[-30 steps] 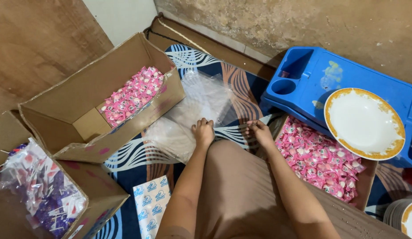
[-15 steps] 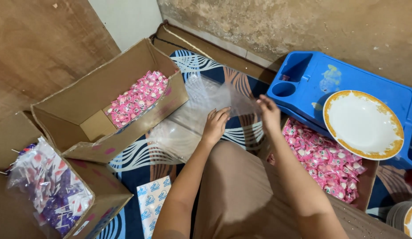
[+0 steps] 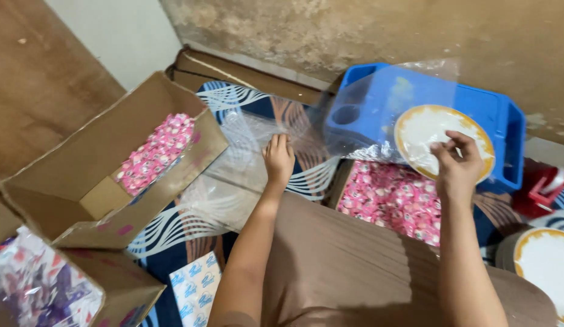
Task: A person is shown sitting on the floor, picking up small pink sachets from a cardboard box, arranging them into a rectangular tray, and placing a plastic cover over a plate filled with sachets.
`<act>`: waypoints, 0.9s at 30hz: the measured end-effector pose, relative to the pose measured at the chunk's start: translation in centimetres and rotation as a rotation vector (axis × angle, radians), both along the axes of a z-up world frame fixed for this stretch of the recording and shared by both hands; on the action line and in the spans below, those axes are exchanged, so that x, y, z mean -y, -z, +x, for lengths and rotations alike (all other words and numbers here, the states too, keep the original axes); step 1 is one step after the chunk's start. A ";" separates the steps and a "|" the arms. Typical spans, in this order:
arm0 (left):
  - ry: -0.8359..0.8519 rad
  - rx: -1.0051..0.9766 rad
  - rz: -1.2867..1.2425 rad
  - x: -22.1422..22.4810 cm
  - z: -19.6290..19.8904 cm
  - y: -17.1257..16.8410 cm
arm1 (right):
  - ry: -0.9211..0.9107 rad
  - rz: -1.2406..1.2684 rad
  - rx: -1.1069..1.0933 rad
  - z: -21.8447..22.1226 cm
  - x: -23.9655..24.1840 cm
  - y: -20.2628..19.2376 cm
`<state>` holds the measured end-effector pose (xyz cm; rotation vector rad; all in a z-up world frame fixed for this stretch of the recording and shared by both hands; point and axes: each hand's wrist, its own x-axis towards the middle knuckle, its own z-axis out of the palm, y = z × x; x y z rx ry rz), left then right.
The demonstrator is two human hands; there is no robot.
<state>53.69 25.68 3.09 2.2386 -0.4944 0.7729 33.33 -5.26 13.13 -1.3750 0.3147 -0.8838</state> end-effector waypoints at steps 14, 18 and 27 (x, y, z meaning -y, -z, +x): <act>0.405 -1.013 -1.214 16.2 -8.4 2.6 | 0.645 -0.049 -0.088 -8.1 3.5 5.0; 0.602 -1.306 -0.977 18.0 -14.9 -2.1 | 0.663 -0.168 -0.047 -6.9 -0.3 4.4; 0.609 -1.092 -0.773 19.0 -15.1 -3.5 | 0.226 -0.138 -0.191 -6.8 -5.2 1.0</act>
